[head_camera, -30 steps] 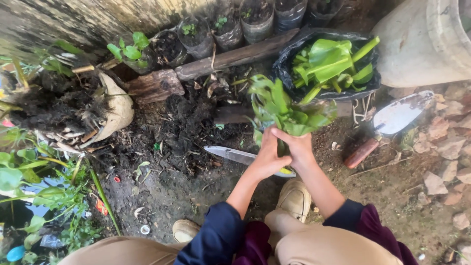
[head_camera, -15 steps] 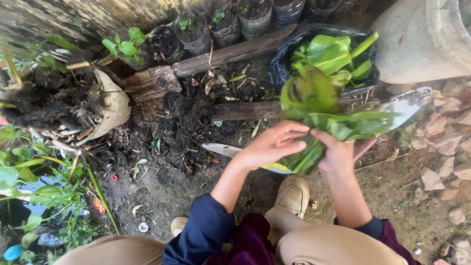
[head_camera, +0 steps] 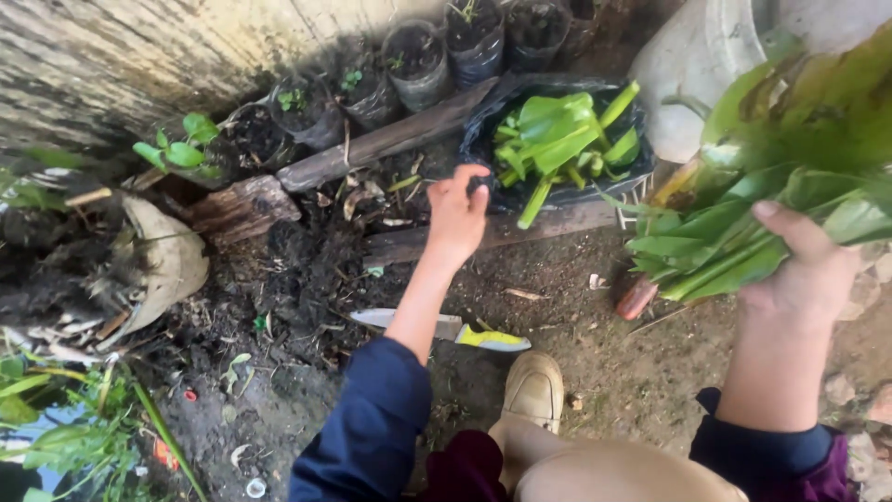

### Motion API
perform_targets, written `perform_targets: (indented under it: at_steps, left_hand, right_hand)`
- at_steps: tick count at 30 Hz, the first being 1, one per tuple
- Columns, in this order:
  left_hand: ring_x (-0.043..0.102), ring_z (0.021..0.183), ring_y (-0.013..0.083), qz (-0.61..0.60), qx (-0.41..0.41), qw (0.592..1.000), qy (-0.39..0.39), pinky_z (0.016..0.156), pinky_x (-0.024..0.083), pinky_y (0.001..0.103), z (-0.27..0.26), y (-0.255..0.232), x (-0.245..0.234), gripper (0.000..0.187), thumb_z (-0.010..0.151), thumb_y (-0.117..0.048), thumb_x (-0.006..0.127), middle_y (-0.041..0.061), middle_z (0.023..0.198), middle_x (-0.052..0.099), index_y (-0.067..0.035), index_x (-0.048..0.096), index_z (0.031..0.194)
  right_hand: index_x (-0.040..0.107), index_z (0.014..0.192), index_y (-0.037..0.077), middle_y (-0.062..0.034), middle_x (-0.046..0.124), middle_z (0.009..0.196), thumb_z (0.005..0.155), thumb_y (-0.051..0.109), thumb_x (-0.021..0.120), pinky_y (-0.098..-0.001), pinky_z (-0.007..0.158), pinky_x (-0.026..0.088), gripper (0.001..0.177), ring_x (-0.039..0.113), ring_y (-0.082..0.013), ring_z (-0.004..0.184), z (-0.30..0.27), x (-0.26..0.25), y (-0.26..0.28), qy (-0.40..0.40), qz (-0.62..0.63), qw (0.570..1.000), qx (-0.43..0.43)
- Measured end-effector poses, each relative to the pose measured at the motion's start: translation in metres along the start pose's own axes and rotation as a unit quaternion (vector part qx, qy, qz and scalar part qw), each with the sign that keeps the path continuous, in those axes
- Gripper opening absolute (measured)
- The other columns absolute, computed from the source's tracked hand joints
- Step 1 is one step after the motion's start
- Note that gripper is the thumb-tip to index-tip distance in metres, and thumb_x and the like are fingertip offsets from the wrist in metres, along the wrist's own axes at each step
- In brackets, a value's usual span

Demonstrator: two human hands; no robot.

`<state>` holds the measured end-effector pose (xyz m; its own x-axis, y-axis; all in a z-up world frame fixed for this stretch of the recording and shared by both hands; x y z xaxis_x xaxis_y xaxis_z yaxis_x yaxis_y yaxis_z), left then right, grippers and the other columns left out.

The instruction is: Cutting and gathering water hyacinth plants and placing them into a bag.

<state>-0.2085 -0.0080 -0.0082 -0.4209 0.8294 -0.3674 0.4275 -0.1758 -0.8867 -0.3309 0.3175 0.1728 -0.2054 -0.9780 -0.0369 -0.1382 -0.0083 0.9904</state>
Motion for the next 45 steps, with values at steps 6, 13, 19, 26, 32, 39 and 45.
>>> perform_targets:
  at_steps: [6, 13, 19, 26, 32, 39, 45]
  left_hand:
    - [0.071, 0.084, 0.0382, -0.011, -0.086, 0.995, -0.039, 0.099, 0.047, 0.047, 0.003, -0.02, 0.024, 0.024, 0.102, -0.038, 0.049, 0.026, 0.152, 0.025, -0.03, 0.065, 0.118]
    - [0.067, 0.098, 0.0419, 0.031, -0.012, 0.985, -0.17, 0.088, 0.051, 0.052, 0.009, -0.016, 0.027, 0.028, 0.092, -0.031, 0.069, 0.018, 0.114, 0.059, -0.013, 0.062, 0.113]
    - [0.065, 0.101, 0.0355, 0.018, 0.105, 0.97, -0.217, 0.087, 0.055, 0.043, 0.006, -0.058, 0.015, 0.039, 0.082, 0.005, 0.06, 0.008, 0.102, 0.05, -0.021, 0.056, 0.11]
    - [0.067, 0.115, 0.041, -0.007, 0.087, 0.993, -0.082, 0.102, 0.053, 0.053, 0.0, -0.091, 0.006, 0.058, 0.087, 0.007, 0.062, 0.02, 0.123, 0.06, -0.007, 0.039, 0.138]
    - [0.061, 0.118, 0.0517, -0.01, 0.071, 0.995, -0.069, 0.1, 0.049, 0.063, -0.004, -0.098, -0.002, 0.071, 0.083, -0.006, 0.071, 0.022, 0.144, 0.046, -0.008, 0.041, 0.147]
    - [0.062, 0.119, 0.052, -0.151, 0.154, 0.975, -0.059, 0.098, 0.053, 0.065, -0.019, -0.092, 0.001, 0.084, 0.089, -0.032, 0.068, 0.026, 0.142, 0.05, -0.011, 0.027, 0.159]
    - [0.052, 0.131, 0.05, 0.051, 0.109, 0.991, -0.061, 0.1, 0.052, 0.064, -0.018, -0.089, 0.008, 0.089, 0.078, 0.001, 0.06, 0.013, 0.157, 0.034, -0.019, 0.034, 0.16]
  right_hand:
    - [0.057, 0.125, 0.009, 0.0005, 0.065, 0.134, 0.073, 0.006, 0.078, -0.0484, 0.119, 0.057, 0.056, 0.066, -0.0253, 0.134, 0.008, 0.02, 0.03, 0.039, 0.002, 0.996, -0.076]
    - [0.067, 0.112, 0.008, 0.0022, 0.068, 0.14, 0.055, 0.02, 0.085, -0.0494, 0.119, 0.05, 0.061, 0.063, -0.0242, 0.139, 0.017, 0.083, 0.026, -0.002, 0.05, 0.996, 0.077]
    - [0.049, 0.131, 0.006, -0.0075, 0.061, 0.129, 0.07, 0.002, 0.091, -0.0369, 0.115, 0.053, 0.074, 0.063, -0.0275, 0.129, 0.037, 0.134, -0.014, 0.237, 0.072, 0.966, -0.075]
    - [0.07, 0.108, -0.006, -0.0205, 0.071, 0.096, 0.058, -0.005, 0.091, -0.0454, 0.079, 0.057, 0.054, 0.072, -0.038, 0.097, 0.052, 0.175, -0.088, 0.368, -0.125, 0.867, -0.313]
    - [0.075, 0.096, 0.003, -0.0162, 0.075, 0.082, 0.057, 0.011, 0.089, -0.0483, 0.076, 0.058, 0.043, 0.074, -0.0379, 0.086, 0.044, 0.198, -0.079, 0.498, -0.349, 0.753, -0.251]
    - [0.074, 0.111, 0.0, -0.0207, 0.074, 0.101, 0.064, 0.025, 0.086, -0.0507, 0.094, 0.056, 0.054, 0.071, -0.0418, 0.104, 0.031, 0.224, -0.118, 0.59, -0.472, 0.574, -0.316]
    - [0.075, 0.081, 0.012, -0.0057, 0.071, 0.073, 0.077, 0.026, 0.072, -0.0445, 0.069, 0.062, 0.015, 0.075, -0.0333, 0.074, 0.028, 0.271, -0.173, 0.455, -0.531, 0.586, -0.409]
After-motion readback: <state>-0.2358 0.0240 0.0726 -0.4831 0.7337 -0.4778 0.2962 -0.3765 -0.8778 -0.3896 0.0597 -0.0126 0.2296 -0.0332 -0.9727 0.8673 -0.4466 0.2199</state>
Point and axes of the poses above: each hand's wrist, its own z-axis towards the middle knuckle, its own x-axis out of the palm, y = z × x, the point moved 6 cm from there along z, towards the middle knuckle
